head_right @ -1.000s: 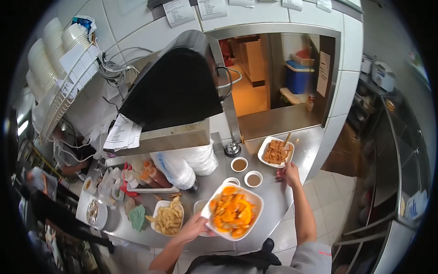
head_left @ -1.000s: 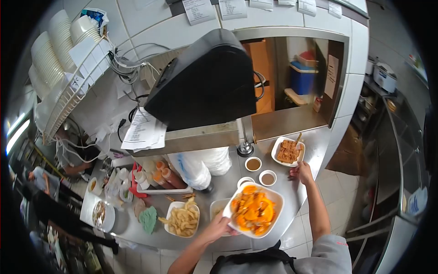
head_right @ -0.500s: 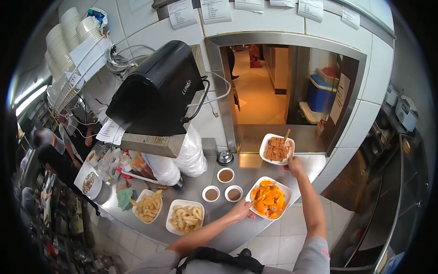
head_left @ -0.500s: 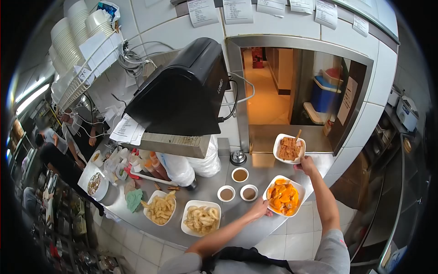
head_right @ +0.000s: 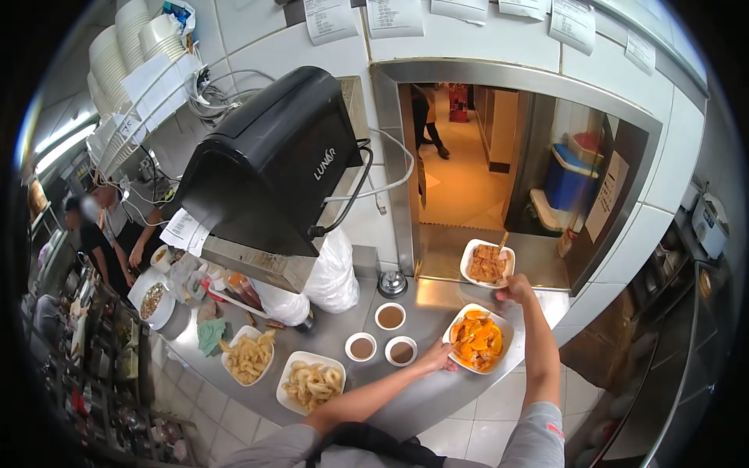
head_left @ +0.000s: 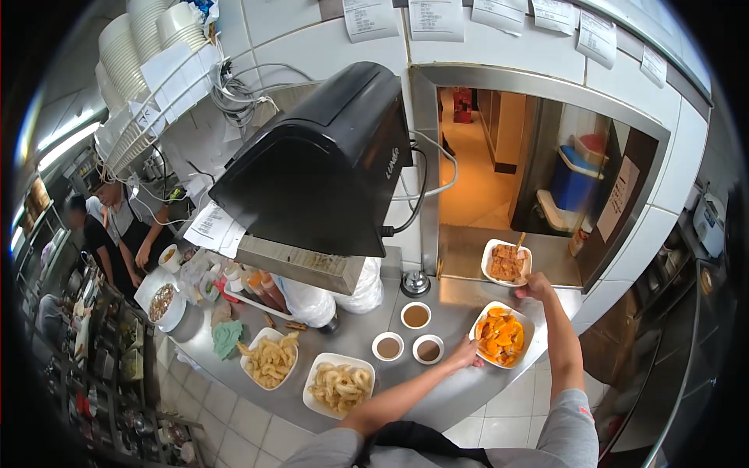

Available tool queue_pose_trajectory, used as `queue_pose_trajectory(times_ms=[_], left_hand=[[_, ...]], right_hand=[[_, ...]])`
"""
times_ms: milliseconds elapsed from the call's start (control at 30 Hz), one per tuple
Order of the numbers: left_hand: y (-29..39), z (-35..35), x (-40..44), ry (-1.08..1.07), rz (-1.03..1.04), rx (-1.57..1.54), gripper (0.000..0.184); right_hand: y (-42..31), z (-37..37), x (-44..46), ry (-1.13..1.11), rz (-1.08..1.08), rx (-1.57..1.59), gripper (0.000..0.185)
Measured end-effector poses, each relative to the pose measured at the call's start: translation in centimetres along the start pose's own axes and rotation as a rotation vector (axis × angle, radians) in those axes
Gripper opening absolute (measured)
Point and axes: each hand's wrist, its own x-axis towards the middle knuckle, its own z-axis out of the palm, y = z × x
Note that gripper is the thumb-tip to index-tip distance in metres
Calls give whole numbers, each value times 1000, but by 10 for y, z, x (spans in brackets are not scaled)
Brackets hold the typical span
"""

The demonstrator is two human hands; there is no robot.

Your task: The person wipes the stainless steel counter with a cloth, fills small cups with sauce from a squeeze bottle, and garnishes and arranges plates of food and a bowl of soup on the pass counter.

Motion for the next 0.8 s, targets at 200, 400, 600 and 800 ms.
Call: queue_pose_trajectory(times_ms=[200, 400, 600, 800], left_hand=[[-13, 0, -20, -8, 4, -76, 46], [-27, -7, -131, -220, 192, 174, 47], [-30, -47, -263, -152, 238, 178, 42], [-82, -78, -327, 526, 264, -105, 31]], right_hand=[[-40, -2, -43, 308, -332, -355, 31], [-125, 30, -144, 600, -644, -571, 46], [-224, 94, -218, 556, -1171, -566, 24], [-334, 179, -234, 520, -1520, -718, 49]])
